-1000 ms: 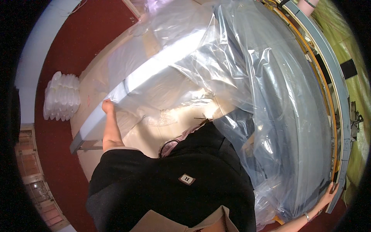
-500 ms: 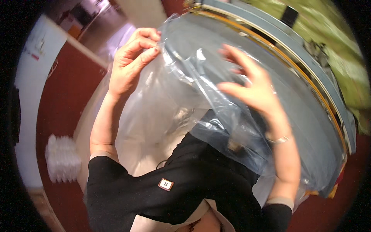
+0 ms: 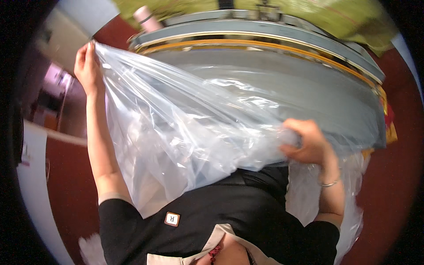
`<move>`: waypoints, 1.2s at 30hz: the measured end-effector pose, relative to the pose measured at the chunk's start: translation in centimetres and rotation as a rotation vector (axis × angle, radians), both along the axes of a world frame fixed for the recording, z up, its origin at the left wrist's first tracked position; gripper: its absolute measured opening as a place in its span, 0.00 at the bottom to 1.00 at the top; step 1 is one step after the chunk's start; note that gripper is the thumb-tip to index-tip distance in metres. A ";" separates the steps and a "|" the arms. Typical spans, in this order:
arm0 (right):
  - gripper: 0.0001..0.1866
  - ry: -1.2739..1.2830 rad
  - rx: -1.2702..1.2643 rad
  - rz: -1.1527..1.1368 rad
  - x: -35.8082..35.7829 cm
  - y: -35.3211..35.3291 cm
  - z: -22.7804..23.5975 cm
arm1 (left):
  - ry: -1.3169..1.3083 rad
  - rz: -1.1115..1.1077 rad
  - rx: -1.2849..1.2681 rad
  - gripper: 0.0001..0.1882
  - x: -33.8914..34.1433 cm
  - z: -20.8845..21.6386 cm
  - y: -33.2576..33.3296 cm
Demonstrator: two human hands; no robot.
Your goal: Aligning and sealing large plastic bags on an industrial heat-sealing machine.
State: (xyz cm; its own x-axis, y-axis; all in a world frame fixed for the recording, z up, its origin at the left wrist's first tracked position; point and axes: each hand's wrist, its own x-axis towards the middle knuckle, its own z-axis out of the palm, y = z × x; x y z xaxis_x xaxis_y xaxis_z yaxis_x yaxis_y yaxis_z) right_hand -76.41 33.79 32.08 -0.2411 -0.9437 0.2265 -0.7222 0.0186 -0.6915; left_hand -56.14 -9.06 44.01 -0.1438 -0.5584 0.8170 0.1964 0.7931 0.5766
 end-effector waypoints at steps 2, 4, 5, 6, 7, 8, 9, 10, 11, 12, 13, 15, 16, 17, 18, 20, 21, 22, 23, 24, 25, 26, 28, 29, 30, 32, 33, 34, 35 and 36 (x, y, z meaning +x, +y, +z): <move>0.10 -0.103 0.083 -0.285 -3.5 7.6 1.2 | -0.142 -0.079 0.071 0.09 -3.5 -3.4 -0.2; 0.10 -0.306 -0.248 -0.415 -8.0 15.3 1.4 | -0.247 -0.068 -0.078 0.10 -7.2 -7.2 -0.2; 0.11 -0.390 -0.394 -0.634 -9.5 19.5 0.4 | -0.331 -0.028 -0.010 0.09 -8.7 -8.9 -0.3; 0.12 -0.524 -0.607 -0.780 -11.1 24.0 -0.6 | -0.347 -0.047 -0.050 0.10 -10.0 -10.8 -0.4; 0.12 -0.450 -0.661 -0.993 -11.9 28.3 -2.6 | -0.363 -0.042 -0.107 0.10 -11.1 -12.9 -0.3; 0.11 -0.438 -0.706 -1.210 -12.8 32.4 -4.5 | -0.464 -0.020 -0.026 0.10 -11.9 -14.8 -0.4; 0.11 -0.413 -0.740 -1.488 -13.7 36.6 -6.4 | -0.579 -0.001 0.033 0.11 -12.6 -16.5 -0.5; 0.09 0.138 -0.607 -1.367 -11.4 40.1 -10.7 | -0.588 0.001 -0.023 0.11 -13.0 -18.0 -0.6; 0.10 0.293 -0.435 -1.600 -8.7 43.5 -14.3 | -0.702 0.029 0.017 0.11 -13.2 -19.4 -0.6; 0.14 0.296 -0.223 -1.897 -6.1 46.5 -17.6 | -0.627 -0.028 0.024 0.11 -13.1 -20.4 -0.7; 0.18 0.273 0.117 -2.137 -3.5 49.0 -20.4 | -0.646 -0.039 0.111 0.11 -13.1 -21.3 -0.7; 0.18 -0.071 0.803 -2.119 2.5 52.4 -25.1 | -0.683 -0.120 0.100 0.10 -12.8 -22.3 -0.4; 0.23 -0.098 1.088 -2.044 4.6 52.9 -27.1 | -0.663 -0.156 0.098 0.10 -12.7 -22.5 -0.2; 0.24 -0.243 1.219 -1.949 6.1 53.4 -28.0 | -0.695 -0.220 0.114 0.10 -12.7 -22.5 0.0; 0.26 -0.343 1.374 -1.872 7.2 53.5 -28.3 | -0.718 -0.289 0.109 0.10 -12.7 -22.4 0.3; 0.27 -0.349 1.390 -1.850 7.2 53.0 -26.8 | -0.754 -0.349 0.167 0.10 -13.0 -22.1 0.9; 0.27 -0.294 1.403 -1.844 6.2 52.4 -25.1 | -0.777 -0.431 0.194 0.09 -13.2 -22.0 1.2; 0.26 -0.256 1.233 -1.952 4.3 51.8 -22.9 | -0.775 -0.419 0.205 0.09 -13.4 -21.8 1.4; 0.24 -0.159 1.096 -2.019 1.6 50.8 -20.4 | -0.789 -0.426 0.203 0.09 -13.5 -21.7 1.6; 0.19 0.273 0.781 -1.947 -0.8 49.1 -18.1 | -0.797 -0.436 0.190 0.09 -13.7 -21.7 1.8; 0.20 0.314 0.661 -1.970 -4.6 47.2 -15.4 | -0.797 -0.441 0.195 0.09 -13.8 -21.6 1.9; 0.23 0.358 0.472 -1.971 -8.2 44.6 -13.1 | -0.781 -0.453 0.186 0.09 -13.8 -21.6 2.0; 0.22 0.328 -0.045 -1.619 -14.0 38.4 -9.5 | -0.764 -0.467 0.176 0.09 -13.8 -21.7 2.1; 0.20 0.275 -0.135 -1.473 -16.5 35.0 -8.2 | -0.774 -0.471 0.182 0.09 -13.7 -21.7 2.1; 0.19 0.349 -0.206 -1.324 -18.5 31.7 -7.3 | -0.784 -0.471 0.177 0.09 -13.7 -21.7 2.2; 0.19 0.402 -0.154 -1.120 -22.1 25.9 -5.8 | -0.781 -0.464 0.181 0.09 -13.6 -21.7 2.2; 0.22 0.340 -0.040 -1.183 -23.9 23.2 -5.5 | -0.783 -0.464 0.158 0.09 -13.6 -21.7 2.2; 0.24 0.318 0.004 -1.203 -25.4 20.6 -5.5 | -0.782 -0.453 0.171 0.09 -13.6 -21.7 2.2; 0.25 0.263 0.087 -1.223 -27.0 18.5 -5.3 | -0.778 -0.455 0.162 0.08 -13.6 -21.7 2.2; 0.27 0.205 0.175 -1.279 -28.2 16.8 -5.4 | -0.773 -0.456 0.153 0.08 -13.6 -21.7 2.2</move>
